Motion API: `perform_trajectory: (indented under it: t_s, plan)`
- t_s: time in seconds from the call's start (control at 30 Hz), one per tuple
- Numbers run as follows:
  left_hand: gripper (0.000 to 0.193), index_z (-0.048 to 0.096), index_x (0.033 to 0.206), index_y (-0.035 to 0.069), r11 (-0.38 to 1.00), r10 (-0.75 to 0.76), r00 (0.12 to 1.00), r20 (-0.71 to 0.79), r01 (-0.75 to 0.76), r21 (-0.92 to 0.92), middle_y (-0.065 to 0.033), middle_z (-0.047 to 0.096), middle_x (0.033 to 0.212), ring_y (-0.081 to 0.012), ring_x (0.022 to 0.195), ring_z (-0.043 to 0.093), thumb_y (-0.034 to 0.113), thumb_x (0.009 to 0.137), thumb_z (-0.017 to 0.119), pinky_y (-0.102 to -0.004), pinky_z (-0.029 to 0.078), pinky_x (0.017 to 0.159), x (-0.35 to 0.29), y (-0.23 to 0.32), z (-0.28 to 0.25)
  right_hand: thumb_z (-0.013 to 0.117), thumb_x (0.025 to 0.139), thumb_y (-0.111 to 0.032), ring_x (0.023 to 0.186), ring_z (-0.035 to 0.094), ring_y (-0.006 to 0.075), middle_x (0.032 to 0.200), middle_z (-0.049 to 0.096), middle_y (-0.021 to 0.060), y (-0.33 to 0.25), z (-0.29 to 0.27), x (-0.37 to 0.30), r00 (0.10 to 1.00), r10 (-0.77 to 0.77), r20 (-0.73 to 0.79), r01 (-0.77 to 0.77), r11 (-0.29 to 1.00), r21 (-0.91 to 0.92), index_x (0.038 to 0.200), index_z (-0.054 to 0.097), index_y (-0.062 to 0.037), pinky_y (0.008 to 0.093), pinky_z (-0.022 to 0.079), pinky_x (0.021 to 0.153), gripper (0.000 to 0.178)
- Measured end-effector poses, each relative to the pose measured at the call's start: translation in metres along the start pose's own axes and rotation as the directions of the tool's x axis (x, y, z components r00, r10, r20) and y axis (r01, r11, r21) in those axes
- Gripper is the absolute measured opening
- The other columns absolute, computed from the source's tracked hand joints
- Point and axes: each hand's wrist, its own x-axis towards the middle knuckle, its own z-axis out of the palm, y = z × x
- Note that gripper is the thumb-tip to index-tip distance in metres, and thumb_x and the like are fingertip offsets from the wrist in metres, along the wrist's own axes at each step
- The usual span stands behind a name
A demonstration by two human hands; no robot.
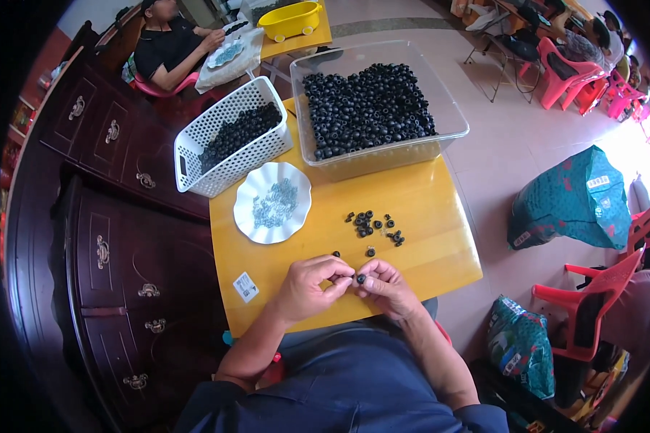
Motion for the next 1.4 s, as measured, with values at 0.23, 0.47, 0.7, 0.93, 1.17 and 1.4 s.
perform_trajectory:
  t_s: [0.23,0.47,0.7,0.93,1.17,1.4]
  plan:
    - [0.018,0.072,0.096,0.0,0.998,0.063,0.998,0.013,-0.063,0.026,-0.0107,0.073,0.088,-0.0193,0.074,0.071,-0.009,0.081,0.077,-0.0292,0.056,0.065,-0.002,0.002,0.001,0.074,0.096,-0.013,0.09,0.067,0.0136,0.105,0.072,0.0062,0.005,0.001,-0.002,0.999,-0.003,-0.043,0.002,1.0,-0.022,0.114,0.068,-0.0033,0.0271,0.055,0.084,0.021]
    - [0.018,0.073,0.095,0.001,0.993,0.089,0.996,0.03,-0.092,0.077,-0.0107,0.073,0.088,-0.0226,0.077,0.072,-0.006,0.081,0.08,-0.0306,0.056,0.065,-0.007,0.005,0.0,0.075,0.096,-0.013,0.09,0.068,0.0138,0.105,0.073,0.0072,0.006,0.002,-0.003,1.0,0.007,-0.024,-0.007,1.0,-0.018,0.115,0.069,-0.0028,0.0269,0.056,0.085,0.022]
    - [0.018,0.073,0.096,0.001,1.0,0.029,0.999,0.033,-0.029,-0.01,-0.0108,0.073,0.088,-0.0216,0.078,0.072,-0.006,0.081,0.08,-0.0305,0.056,0.066,-0.012,0.0,0.001,0.075,0.096,-0.013,0.093,0.068,0.0144,0.106,0.074,0.0084,0.006,0.005,-0.004,1.0,0.004,-0.014,-0.005,1.0,-0.018,0.115,0.07,-0.0027,0.0274,0.056,0.086,0.022]
    - [0.019,0.071,0.095,0.001,0.996,0.092,0.995,-0.04,-0.091,0.015,-0.0102,0.072,0.09,-0.0228,0.08,0.07,-0.006,0.08,0.08,-0.032,0.055,0.07,-0.016,-0.003,0.005,0.074,0.097,-0.013,0.092,0.068,0.0138,0.107,0.074,0.0079,0.006,0.008,-0.005,1.0,0.017,-0.009,-0.017,1.0,0.0,0.116,0.07,-0.0032,0.0278,0.056,0.087,0.022]
    - [0.019,0.071,0.093,0.002,0.993,0.115,0.991,-0.061,-0.113,0.034,-0.0101,0.072,0.09,-0.0256,0.082,0.069,-0.004,0.079,0.081,-0.0341,0.054,0.073,-0.017,-0.004,0.007,0.075,0.095,-0.012,0.086,0.07,0.0139,0.1,0.072,0.0049,0.011,0.007,-0.005,0.999,0.03,-0.045,-0.029,0.999,0.021,0.114,0.066,-0.005,0.0279,0.059,0.083,0.022]
    - [0.019,0.071,0.095,0.002,0.997,0.025,1.0,-0.016,-0.026,-0.067,-0.0081,0.071,0.092,-0.0188,0.083,0.069,-0.005,0.081,0.081,-0.0304,0.054,0.071,-0.021,-0.009,0.007,0.076,0.095,-0.011,0.085,0.069,0.014,0.099,0.071,0.0046,0.013,0.006,-0.004,0.999,0.006,-0.052,-0.005,1.0,0.019,0.111,0.065,-0.0058,0.0277,0.058,0.08,0.02]
